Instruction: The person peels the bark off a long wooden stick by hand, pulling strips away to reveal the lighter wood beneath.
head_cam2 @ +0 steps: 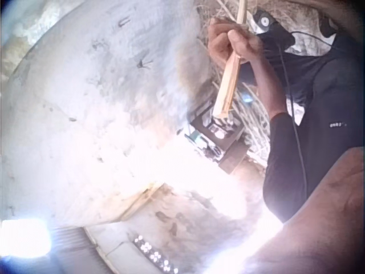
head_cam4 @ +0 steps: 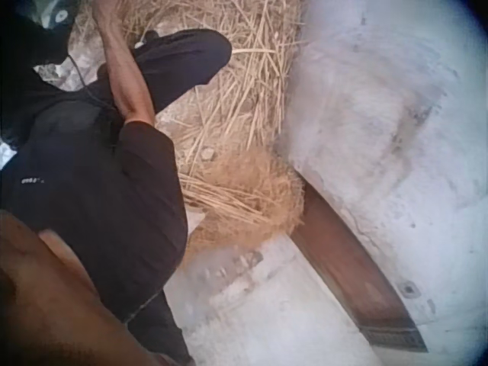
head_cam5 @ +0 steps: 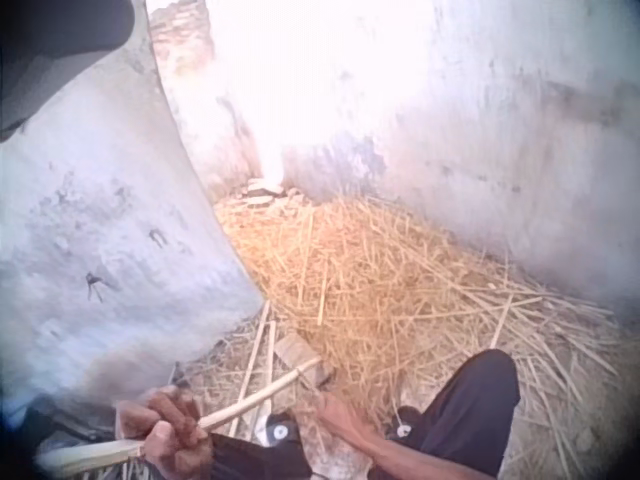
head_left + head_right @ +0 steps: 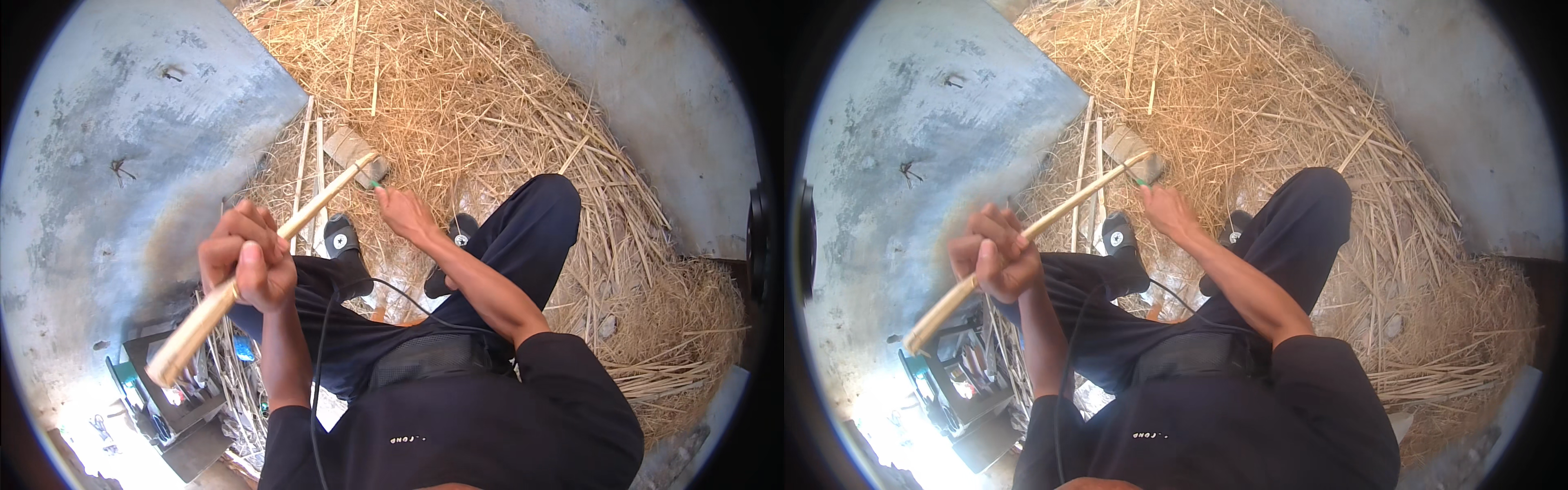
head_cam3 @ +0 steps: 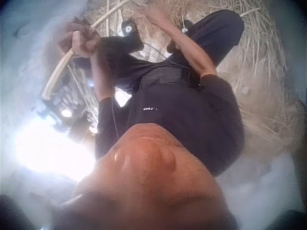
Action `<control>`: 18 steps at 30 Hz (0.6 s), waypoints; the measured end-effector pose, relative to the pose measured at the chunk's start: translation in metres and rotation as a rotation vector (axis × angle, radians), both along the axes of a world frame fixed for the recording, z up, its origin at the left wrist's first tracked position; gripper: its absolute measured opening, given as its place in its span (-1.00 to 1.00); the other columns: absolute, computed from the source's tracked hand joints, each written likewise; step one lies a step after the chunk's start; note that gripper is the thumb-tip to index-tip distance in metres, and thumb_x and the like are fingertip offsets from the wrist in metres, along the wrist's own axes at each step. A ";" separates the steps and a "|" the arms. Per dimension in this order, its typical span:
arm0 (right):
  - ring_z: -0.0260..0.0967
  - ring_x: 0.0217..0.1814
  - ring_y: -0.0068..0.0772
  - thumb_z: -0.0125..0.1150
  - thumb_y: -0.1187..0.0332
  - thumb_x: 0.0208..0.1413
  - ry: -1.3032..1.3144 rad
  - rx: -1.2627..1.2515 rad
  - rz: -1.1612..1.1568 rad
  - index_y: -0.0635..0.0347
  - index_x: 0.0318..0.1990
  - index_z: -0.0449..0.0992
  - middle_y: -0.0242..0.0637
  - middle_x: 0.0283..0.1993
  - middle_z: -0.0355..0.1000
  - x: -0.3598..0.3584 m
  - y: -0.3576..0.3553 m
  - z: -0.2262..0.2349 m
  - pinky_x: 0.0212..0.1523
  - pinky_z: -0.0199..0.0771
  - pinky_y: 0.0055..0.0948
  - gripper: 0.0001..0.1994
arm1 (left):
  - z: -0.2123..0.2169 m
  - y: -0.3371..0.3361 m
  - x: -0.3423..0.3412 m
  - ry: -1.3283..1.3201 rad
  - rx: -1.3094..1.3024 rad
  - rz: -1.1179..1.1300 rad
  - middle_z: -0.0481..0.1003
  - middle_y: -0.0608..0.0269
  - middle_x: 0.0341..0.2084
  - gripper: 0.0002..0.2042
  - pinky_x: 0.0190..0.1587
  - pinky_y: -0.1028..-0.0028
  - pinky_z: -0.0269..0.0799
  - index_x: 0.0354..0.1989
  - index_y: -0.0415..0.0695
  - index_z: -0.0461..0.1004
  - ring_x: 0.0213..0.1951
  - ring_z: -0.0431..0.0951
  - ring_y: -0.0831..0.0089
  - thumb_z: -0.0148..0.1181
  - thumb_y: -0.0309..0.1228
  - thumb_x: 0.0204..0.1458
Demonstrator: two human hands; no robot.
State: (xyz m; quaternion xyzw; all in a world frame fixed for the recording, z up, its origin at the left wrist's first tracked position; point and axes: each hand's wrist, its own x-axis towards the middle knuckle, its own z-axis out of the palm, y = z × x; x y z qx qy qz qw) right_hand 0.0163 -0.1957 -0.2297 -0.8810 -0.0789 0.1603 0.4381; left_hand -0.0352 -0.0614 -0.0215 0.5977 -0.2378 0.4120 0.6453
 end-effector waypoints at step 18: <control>0.30 -0.70 0.02 -0.35 0.08 0.24 -0.151 0.221 0.071 0.27 -0.48 0.34 -0.04 -0.75 0.27 -0.016 0.021 0.043 -0.62 0.27 -0.09 -0.53 | -0.006 0.020 -0.008 0.007 -0.052 0.113 0.12 0.27 -0.85 -0.91 -0.75 0.67 -0.05 -0.64 -0.12 0.12 -0.75 -0.02 0.63 -0.14 -0.51 -0.17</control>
